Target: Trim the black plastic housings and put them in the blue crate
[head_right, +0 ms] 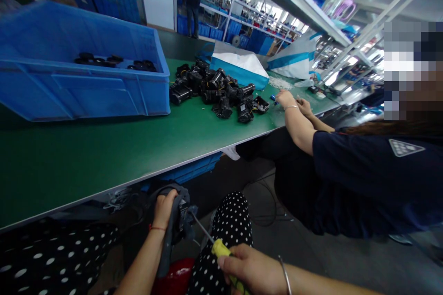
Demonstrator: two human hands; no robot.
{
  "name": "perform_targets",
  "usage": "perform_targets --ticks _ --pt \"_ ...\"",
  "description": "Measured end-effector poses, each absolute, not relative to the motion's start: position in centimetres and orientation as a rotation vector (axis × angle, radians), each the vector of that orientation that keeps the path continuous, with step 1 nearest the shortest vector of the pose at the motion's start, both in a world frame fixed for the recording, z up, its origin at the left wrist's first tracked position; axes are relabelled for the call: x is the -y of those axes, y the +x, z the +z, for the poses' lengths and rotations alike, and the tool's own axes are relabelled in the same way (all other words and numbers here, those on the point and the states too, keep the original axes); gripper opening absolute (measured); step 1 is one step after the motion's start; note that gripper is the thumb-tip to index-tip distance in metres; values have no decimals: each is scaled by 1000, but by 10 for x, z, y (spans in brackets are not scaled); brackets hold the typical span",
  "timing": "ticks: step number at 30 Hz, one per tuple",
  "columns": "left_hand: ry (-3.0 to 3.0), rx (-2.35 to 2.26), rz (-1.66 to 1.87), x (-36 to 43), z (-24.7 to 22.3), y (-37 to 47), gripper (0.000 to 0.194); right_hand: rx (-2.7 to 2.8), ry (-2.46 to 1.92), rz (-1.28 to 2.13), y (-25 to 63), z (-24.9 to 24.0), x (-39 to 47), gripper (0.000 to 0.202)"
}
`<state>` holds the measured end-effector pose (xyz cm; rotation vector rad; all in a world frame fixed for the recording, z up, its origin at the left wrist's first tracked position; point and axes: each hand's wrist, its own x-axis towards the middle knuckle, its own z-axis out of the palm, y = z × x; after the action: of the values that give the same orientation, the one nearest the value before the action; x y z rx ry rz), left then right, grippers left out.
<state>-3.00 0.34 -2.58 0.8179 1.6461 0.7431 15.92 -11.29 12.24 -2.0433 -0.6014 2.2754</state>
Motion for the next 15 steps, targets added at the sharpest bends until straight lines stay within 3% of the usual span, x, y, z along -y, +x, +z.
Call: perform_targets --ticks 10,15 --pt "831 -1651 715 -5 -31 -29 31 677 -2144 2302 166 116 106 16" --pt "716 -1555 903 -7 -22 -32 28 681 -2028 2320 165 123 104 22"
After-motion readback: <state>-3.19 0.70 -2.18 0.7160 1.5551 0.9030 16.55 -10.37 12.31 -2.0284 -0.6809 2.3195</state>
